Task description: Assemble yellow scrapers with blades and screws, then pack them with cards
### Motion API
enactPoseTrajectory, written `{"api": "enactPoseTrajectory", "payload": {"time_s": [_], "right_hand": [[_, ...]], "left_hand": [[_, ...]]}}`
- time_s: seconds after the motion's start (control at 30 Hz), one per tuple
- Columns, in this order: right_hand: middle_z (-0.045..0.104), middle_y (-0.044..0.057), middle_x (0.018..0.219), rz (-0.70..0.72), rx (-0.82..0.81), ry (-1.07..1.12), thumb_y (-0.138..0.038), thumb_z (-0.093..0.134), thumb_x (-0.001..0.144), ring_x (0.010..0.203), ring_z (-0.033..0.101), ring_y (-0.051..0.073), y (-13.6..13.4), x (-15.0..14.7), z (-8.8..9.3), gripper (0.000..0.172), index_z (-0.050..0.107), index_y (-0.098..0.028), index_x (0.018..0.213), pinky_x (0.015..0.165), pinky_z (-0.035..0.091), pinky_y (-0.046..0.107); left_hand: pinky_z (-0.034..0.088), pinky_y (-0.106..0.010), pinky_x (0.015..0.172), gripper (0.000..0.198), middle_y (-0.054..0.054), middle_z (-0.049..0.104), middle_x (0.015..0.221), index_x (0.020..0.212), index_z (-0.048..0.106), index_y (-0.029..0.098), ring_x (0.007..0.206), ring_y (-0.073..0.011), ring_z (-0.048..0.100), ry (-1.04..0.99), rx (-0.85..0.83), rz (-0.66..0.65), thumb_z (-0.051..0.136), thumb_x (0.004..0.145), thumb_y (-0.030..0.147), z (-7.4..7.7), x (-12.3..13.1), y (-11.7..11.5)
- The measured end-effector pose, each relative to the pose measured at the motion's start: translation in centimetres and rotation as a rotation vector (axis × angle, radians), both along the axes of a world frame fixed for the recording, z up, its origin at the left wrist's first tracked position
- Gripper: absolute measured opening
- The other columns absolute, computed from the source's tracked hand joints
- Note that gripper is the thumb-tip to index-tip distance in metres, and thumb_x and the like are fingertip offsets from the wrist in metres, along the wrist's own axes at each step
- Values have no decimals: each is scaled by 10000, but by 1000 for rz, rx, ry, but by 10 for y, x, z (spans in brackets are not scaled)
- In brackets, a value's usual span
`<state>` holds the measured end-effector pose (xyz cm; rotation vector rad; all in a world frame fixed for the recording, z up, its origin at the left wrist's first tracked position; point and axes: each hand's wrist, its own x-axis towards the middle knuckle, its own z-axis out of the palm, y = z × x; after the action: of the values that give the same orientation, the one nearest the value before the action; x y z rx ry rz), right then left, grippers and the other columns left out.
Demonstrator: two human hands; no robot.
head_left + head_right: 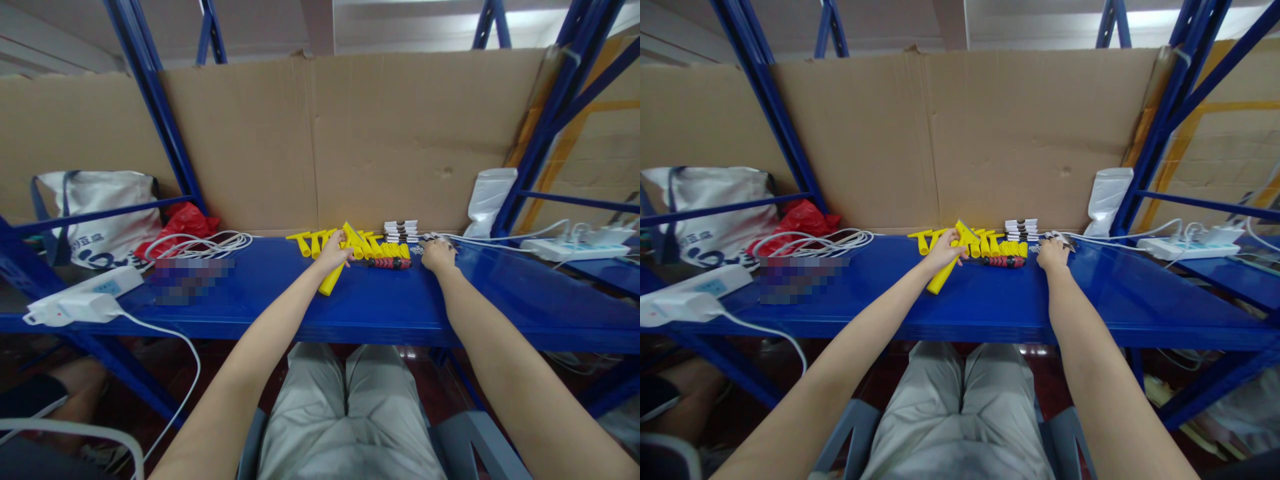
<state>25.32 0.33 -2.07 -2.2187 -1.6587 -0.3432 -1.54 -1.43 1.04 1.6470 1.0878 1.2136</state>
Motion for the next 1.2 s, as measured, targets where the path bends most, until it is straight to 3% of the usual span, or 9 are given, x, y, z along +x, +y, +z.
{"api": "enactPoseTrajectory", "payload": {"time_s": [0.17, 0.27, 0.43, 0.57, 0.8, 0.97, 1.2], "right_hand": [[520, 277, 1222, -4, 44, 15, -119, 378, 819, 1213, 436, 341, 2, 4, -5, 430, 537, -43, 1212, 947, 360, 533], [536, 248, 1206, -1, 67, 41, -134, 411, 801, 1188, 447, 331, 4, 5, -5, 411, 553, -75, 1183, 938, 365, 527], [564, 209, 1148, 29, 203, 187, -229, 468, 802, 1117, 489, 318, 7, 5, 5, 354, 580, -113, 1117, 907, 405, 472], [574, 196, 1123, 25, 331, 303, -198, 464, 797, 1093, 512, 296, 5, 3, 15, 333, 565, -102, 1100, 915, 409, 421], [592, 174, 1055, 66, 510, 426, -146, 409, 770, 1033, 523, 269, 1, -1, 23, 280, 561, -112, 1002, 910, 391, 382], [586, 152, 976, 72, 629, 521, -122, 406, 738, 942, 533, 236, 5, 3, 22, 245, 544, -122, 940, 887, 400, 372], [556, 81, 854, 99, 956, 610, -83, 381, 706, 841, 520, 201, 11, 12, 23, 173, 481, -179, 809, 830, 405, 359]], "left_hand": [[467, -180, 422, 456, -169, 477, 1311, 1173, 435, 158, 607, -86, 636, -1, -6, 8, 529, 753, 10, -1, 0, 1], [482, -180, 441, 454, -157, 480, 1302, 1167, 436, 164, 645, -96, 647, -4, -5, -6, 543, 752, 16, -2, -1, 4], [479, -165, 437, 386, -121, 513, 1233, 1110, 439, 174, 626, -78, 632, -42, 11, -37, 536, 763, 36, -6, 1, 8], [502, -210, 464, 388, -89, 552, 1125, 1117, 417, 182, 565, -74, 610, -107, 5, -84, 515, 768, 42, -8, 8, 6], [482, -174, 471, 334, -28, 584, 968, 1065, 391, 193, 557, -68, 605, -212, -113, -115, 477, 797, 13, 5, 24, 7], [487, -189, 482, 305, -18, 591, 855, 1061, 406, 159, 520, -74, 591, -251, -248, -136, 458, 810, -6, 18, 55, 5], [472, -179, 474, 314, -35, 615, 751, 1107, 475, 102, 505, -89, 580, -352, -489, -259, 446, 813, -3, 21, 128, 8]]}}
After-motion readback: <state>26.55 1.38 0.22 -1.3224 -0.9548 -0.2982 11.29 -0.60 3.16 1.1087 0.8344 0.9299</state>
